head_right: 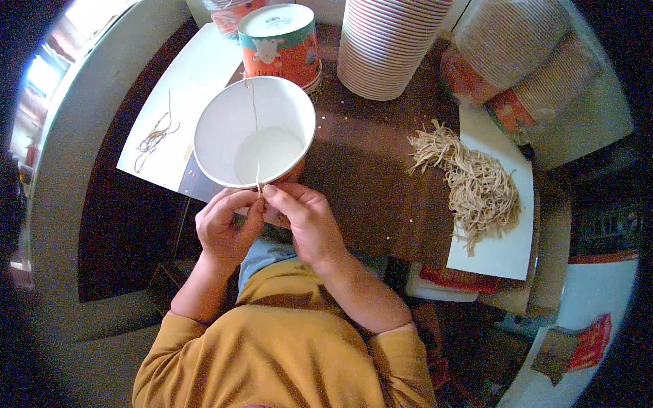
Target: Attaching string handles to decorative paper buckets.
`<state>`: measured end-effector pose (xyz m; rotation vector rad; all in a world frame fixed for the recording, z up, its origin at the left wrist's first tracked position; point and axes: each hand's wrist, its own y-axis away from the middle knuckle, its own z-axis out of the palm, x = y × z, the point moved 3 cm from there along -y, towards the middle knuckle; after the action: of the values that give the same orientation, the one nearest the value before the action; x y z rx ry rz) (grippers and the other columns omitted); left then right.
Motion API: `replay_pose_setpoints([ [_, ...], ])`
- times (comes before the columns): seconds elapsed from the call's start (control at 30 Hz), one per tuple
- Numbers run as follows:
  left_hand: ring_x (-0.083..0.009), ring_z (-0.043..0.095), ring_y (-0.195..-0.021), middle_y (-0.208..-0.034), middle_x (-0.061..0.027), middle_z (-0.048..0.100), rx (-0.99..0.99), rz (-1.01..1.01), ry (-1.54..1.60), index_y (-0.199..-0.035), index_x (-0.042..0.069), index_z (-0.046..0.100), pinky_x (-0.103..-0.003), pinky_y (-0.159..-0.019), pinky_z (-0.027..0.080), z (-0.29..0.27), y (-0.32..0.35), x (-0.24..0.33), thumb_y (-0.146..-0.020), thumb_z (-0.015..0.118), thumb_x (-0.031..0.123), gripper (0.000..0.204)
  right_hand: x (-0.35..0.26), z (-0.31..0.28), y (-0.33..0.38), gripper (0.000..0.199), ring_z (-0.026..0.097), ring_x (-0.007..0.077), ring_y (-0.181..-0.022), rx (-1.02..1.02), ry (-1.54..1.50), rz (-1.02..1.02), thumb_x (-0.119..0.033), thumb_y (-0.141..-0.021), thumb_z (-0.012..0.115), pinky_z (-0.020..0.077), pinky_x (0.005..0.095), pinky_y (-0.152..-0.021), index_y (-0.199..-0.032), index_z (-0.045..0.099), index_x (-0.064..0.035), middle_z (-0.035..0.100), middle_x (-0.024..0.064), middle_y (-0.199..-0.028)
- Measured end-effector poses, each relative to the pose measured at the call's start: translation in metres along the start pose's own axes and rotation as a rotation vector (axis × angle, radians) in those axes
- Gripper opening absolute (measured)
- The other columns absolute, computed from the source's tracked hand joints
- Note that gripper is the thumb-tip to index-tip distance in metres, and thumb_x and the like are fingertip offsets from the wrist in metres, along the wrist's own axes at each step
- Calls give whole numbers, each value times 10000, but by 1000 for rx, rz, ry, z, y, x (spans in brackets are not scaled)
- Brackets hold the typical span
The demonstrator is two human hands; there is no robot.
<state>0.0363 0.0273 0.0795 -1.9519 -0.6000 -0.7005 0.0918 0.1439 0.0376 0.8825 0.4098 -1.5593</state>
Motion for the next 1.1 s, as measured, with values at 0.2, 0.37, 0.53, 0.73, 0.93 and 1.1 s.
replay_pose_setpoints([
  [0.2, -178, 653, -642, -722, -87, 659, 9, -90, -72, -785, 36, 638, -275, -598, 516, -10, 0, 3, -697, 691, -17, 115, 2, 1, -4, 169, 510, 53, -646, 41, -80, 31, -188, -885, 578, 414, 215, -587, -954, 658, -56, 645, -3, -820],
  [0.37, -162, 638, -593, -690, -80, 639, -21, -84, -156, -775, 24, 630, -267, -552, 515, -22, -4, 8, -700, 686, -8, 99, -4, 0, -1, 218, 449, 73, -614, 56, 44, 42, -251, -926, 547, 377, 225, -551, -947, 593, -39, 558, -13, -771],
  [0.53, -161, 641, -579, -663, -92, 641, -135, -146, -163, -746, 16, 633, -271, -555, 511, -21, -12, 9, -690, 695, 16, 83, -6, -9, -8, 237, 441, 81, -605, 12, 55, 77, -283, -936, 542, 376, 226, -560, -929, 568, -47, 515, -21, -753],
  [0.73, -130, 632, -582, -659, -84, 648, -212, -237, -48, -742, 4, 638, -256, -553, 503, -31, -19, 8, -708, 691, 20, 65, -9, -8, -10, 210, 455, 97, -613, -25, 16, 109, -254, -928, 554, 392, 239, -575, -930, 569, -44, 524, 3, -769],
  [0.93, -150, 640, -620, -694, -92, 649, -177, -351, 154, -778, -3, 641, -248, -575, 501, -30, -14, -5, -761, 680, 21, 49, -38, 17, 18, 214, 559, 270, -830, 288, 1305, -903, -146, -806, 660, 437, 371, -707, -991, 601, -56, 556, 121, -964],
  [1.1, -141, 622, -610, -711, -85, 629, -211, -76, 140, -792, -6, 637, -238, -556, 487, -30, -23, 9, -768, 670, -6, 40, -39, 34, 20, 306, 528, 198, -787, 35, 1474, -1294, -137, -767, 682, 384, 362, -730, -1061, 608, -90, 556, 60, -1047],
])
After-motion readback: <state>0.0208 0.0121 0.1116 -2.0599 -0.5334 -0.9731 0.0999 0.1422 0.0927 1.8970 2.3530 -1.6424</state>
